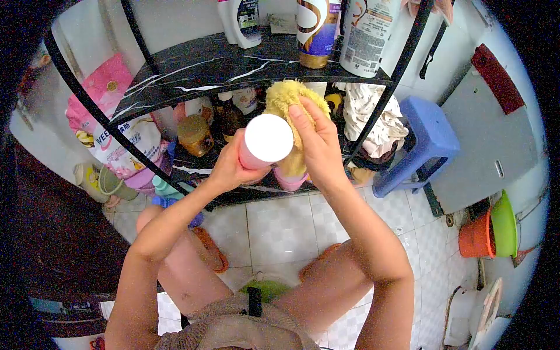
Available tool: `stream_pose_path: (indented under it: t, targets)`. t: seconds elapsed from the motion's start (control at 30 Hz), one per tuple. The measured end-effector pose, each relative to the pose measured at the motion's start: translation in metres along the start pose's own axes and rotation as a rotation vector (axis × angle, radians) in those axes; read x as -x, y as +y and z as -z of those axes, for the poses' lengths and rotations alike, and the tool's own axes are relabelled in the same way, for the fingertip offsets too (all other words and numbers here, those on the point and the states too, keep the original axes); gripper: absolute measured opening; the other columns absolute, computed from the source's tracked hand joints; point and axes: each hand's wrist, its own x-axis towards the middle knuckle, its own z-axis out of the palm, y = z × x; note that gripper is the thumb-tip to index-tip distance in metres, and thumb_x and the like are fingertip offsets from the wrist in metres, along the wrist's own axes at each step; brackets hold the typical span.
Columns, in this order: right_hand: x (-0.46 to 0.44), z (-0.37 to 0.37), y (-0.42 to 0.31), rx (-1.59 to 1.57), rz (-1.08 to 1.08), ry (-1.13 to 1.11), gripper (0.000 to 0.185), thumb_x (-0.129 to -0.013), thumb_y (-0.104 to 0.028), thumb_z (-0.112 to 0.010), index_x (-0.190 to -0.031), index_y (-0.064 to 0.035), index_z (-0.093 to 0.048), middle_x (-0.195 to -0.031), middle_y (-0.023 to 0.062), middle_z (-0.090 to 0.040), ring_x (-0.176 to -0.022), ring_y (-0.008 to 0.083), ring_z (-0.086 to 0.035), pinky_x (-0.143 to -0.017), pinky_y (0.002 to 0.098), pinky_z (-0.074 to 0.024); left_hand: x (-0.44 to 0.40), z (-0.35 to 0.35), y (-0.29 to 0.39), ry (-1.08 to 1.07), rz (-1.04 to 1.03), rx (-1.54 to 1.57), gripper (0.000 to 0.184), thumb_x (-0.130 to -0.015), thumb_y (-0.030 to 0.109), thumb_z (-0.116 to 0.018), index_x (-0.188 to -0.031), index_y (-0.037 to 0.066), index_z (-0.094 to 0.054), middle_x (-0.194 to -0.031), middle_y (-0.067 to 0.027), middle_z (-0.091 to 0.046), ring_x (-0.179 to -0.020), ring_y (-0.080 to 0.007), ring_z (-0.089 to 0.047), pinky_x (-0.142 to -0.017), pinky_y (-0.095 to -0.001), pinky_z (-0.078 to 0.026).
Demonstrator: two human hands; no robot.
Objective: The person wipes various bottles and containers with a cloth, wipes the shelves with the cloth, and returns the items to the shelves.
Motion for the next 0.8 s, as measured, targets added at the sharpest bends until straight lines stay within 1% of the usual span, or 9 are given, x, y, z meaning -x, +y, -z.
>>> stream_pose_path:
  t: [0.17, 0.23, 0.3, 0.33, 0.43, 0.5, 0.63, 0.67, 0.8]
  targets:
    - [0.009, -0.002, -0.009, -0.035, 0.038, 0.070, 0.035, -0.093, -0.023, -0.051, -0.119, 0.0008, -0.051, -0.109, 0.0041, -0.058, -0.097, 0.0083, -0.053, -0.084, 0.0231, -0.0432, -0.003, 0.002, 0.002, 0.028, 0.009, 0.003, 0.071, -0.061, 0.026, -0.079, -0.118, 0.005, -0.042, -0.107, -0.0153, -0.058, -0.098, -0.0296, -0.058, -0.084, -0.0381, -0.045]
    - [0.015, 0.000, -0.011, 0.204, 0.176, -0.003, 0.035, -0.092, -0.022, -0.052, -0.117, 0.0030, -0.053, -0.110, 0.0055, -0.059, -0.098, 0.0110, -0.054, -0.086, 0.0247, -0.0426, -0.002, 0.002, 0.001, 0.032, 0.020, -0.011, 0.070, -0.061, 0.027, -0.079, -0.117, 0.005, -0.043, -0.107, -0.0151, -0.058, -0.097, -0.0293, -0.058, -0.084, -0.0375, -0.046]
    - [0.020, 0.002, -0.010, 0.678, 0.299, -0.253, 0.027, -0.088, -0.021, -0.057, -0.102, 0.0018, -0.062, -0.108, 0.0119, -0.060, -0.099, 0.0219, -0.056, -0.087, 0.0308, -0.0423, -0.001, 0.000, -0.001, -0.001, -0.005, -0.087, 0.066, -0.060, 0.025, -0.078, -0.114, 0.005, -0.045, -0.105, -0.0163, -0.055, -0.099, -0.0314, -0.056, -0.085, -0.0373, -0.044]
    - [0.016, -0.002, -0.012, 0.891, 0.532, -0.254, 0.026, -0.088, -0.021, -0.057, -0.100, 0.0008, -0.063, -0.106, 0.0133, -0.060, -0.098, 0.0227, -0.057, -0.087, 0.0319, -0.0425, 0.000, 0.000, -0.001, -0.003, -0.005, -0.086, 0.066, -0.060, 0.025, -0.078, -0.114, 0.005, -0.045, -0.105, -0.0163, -0.055, -0.099, -0.0314, -0.056, -0.085, -0.0373, -0.044]
    - [0.012, 0.001, -0.019, 0.777, 0.092, -0.237, 0.028, -0.091, -0.025, -0.053, -0.099, -0.0008, -0.064, -0.102, 0.0107, -0.062, -0.092, 0.0142, -0.057, -0.081, 0.0257, -0.0435, 0.001, 0.002, 0.007, -0.067, 0.050, -0.109, 0.065, -0.059, 0.027, -0.077, -0.112, 0.005, -0.047, -0.104, -0.0167, -0.056, -0.098, -0.0317, -0.056, -0.085, -0.0365, -0.045]
    - [0.002, 0.010, -0.012, 0.416, 0.028, -0.128, 0.033, -0.094, -0.027, -0.048, -0.107, 0.0006, -0.060, -0.104, 0.0051, -0.061, -0.092, 0.0092, -0.055, -0.079, 0.0215, -0.0430, 0.001, 0.003, 0.017, -0.165, 0.118, 0.079, 0.066, -0.058, 0.027, -0.078, -0.113, 0.005, -0.048, -0.104, -0.0161, -0.056, -0.098, -0.0293, -0.056, -0.085, -0.0354, -0.045]
    - [-0.004, 0.008, 0.012, 0.084, 0.060, 0.047, 0.048, -0.097, -0.035, -0.036, -0.129, 0.0011, -0.041, -0.123, 0.0088, -0.049, -0.113, 0.0141, -0.045, -0.096, 0.0264, -0.0342, 0.007, -0.003, 0.031, -0.153, 0.150, 0.469, 0.068, -0.068, 0.026, -0.075, -0.122, 0.003, -0.041, -0.112, -0.0096, -0.054, -0.101, -0.0171, -0.054, -0.088, -0.0327, -0.043]
    - [0.000, 0.008, 0.016, 0.228, 0.147, -0.004, 0.050, -0.098, -0.035, -0.035, -0.132, 0.0011, -0.036, -0.127, 0.0102, -0.044, -0.118, 0.0163, -0.040, -0.100, 0.0278, -0.0296, 0.007, -0.003, 0.034, -0.168, 0.136, 0.586, 0.064, -0.075, 0.024, -0.071, -0.125, 0.003, -0.038, -0.115, -0.0080, -0.051, -0.103, -0.0151, -0.051, -0.089, -0.0320, -0.042]
    - [0.017, -0.011, 0.038, 0.320, 0.214, -0.120, 0.053, -0.098, -0.031, -0.032, -0.138, 0.0024, -0.020, -0.135, 0.0160, -0.035, -0.126, 0.0239, -0.032, -0.105, 0.0317, -0.0223, 0.002, -0.004, 0.028, -0.085, 0.168, 0.608, 0.056, -0.081, 0.021, -0.065, -0.126, 0.002, -0.038, -0.115, -0.0086, -0.050, -0.104, -0.0145, -0.050, -0.091, -0.0310, -0.041]
